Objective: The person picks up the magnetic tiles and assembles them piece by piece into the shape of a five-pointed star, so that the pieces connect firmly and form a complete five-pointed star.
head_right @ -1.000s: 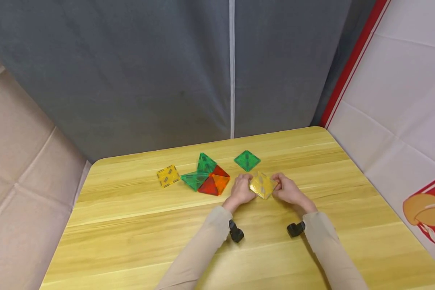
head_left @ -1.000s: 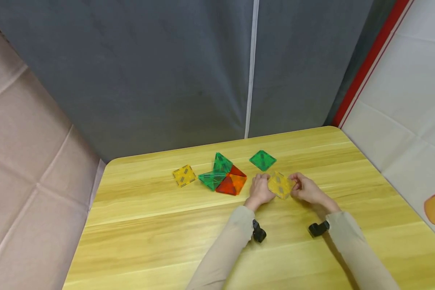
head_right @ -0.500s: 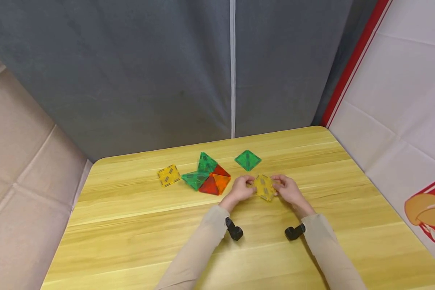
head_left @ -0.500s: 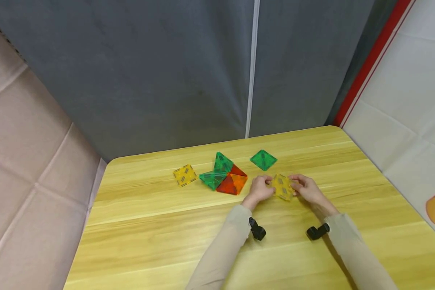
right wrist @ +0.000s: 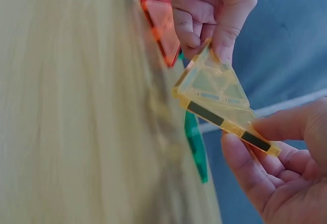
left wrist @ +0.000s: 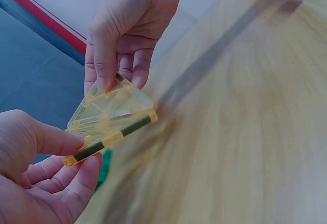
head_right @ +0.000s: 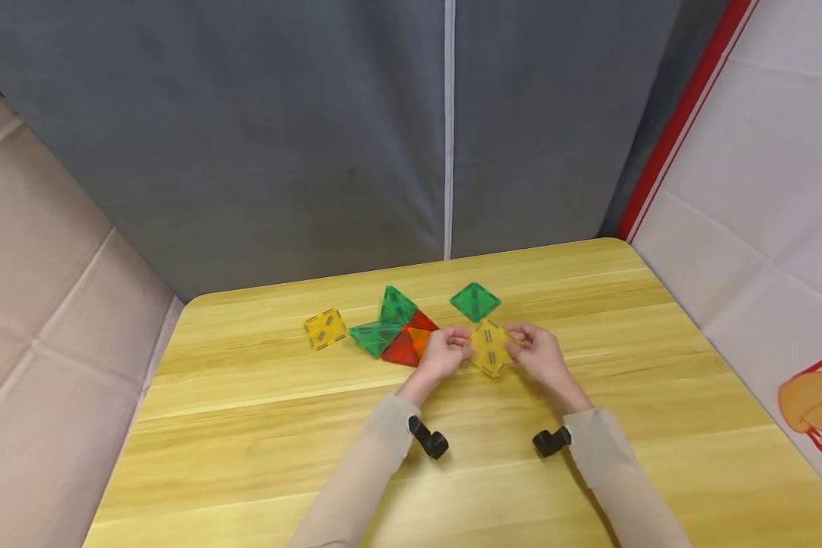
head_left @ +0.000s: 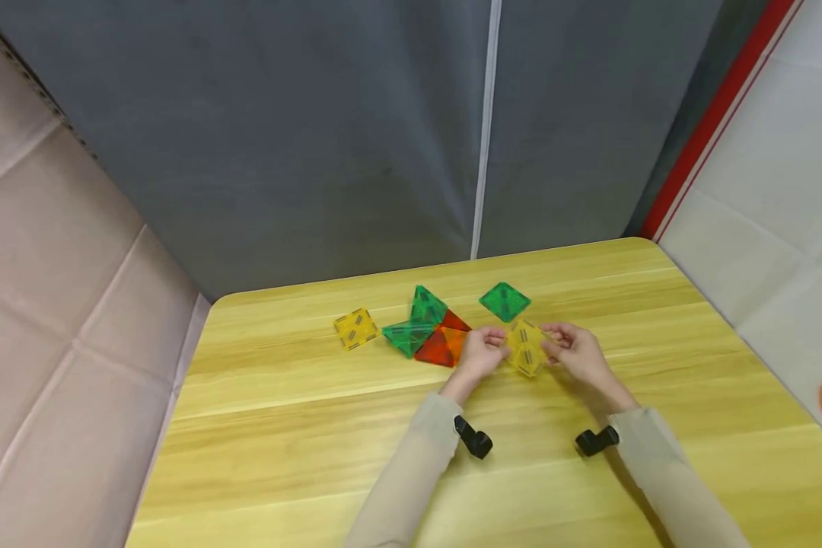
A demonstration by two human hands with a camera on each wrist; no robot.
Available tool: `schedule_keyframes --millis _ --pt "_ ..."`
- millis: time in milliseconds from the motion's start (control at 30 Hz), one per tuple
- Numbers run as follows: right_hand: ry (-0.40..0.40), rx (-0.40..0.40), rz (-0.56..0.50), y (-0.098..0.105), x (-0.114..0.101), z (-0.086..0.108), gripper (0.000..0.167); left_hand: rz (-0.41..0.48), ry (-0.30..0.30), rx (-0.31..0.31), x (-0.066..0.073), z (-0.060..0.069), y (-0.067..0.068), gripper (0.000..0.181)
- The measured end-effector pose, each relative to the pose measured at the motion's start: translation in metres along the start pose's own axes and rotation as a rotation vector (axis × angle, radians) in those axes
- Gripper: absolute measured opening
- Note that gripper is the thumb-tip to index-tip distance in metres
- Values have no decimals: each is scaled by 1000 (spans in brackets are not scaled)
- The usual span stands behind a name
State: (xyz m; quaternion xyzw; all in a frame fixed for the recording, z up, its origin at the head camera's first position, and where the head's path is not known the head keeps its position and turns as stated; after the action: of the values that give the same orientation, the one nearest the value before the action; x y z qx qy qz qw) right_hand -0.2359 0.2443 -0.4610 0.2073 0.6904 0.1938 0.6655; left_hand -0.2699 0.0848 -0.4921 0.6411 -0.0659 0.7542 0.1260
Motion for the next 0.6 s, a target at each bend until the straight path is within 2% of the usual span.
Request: schedule_keyframes --millis 167,233,367,433,467,600 --pt "29 37 -28 -5 -21 0 24 -8 -84 17 15 10 17 15" --pt "30 40 -28 -8 -30 1 21 -36 -140 22 23 15 24 14" --pt "70 28 -15 -18 -49 1 16 -113 -300 47 44 30 38 14" --pt "101 20 2 -22 -62 2 14 -139 -349 56 53 37 45 14" --pt "120 19 12 -23 -70 4 13 -144 -366 56 56 41 48 14" --pt "191 23 55 -26 -103 11 12 -161 -368 47 60 48 58 14"
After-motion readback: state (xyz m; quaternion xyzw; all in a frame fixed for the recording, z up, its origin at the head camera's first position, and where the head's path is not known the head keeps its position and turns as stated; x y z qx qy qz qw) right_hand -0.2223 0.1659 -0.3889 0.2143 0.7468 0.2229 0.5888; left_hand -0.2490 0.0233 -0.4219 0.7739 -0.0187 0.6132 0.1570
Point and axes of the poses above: each hand's wrist, its own z-axis away from the middle knuckle, its own y-axis out of the back of the hand, x = y × z, the point moved 10 cm from there along -z, towards the middle knuckle, and after that the axes turned 9 degrees about z, right-handed, at the moved point
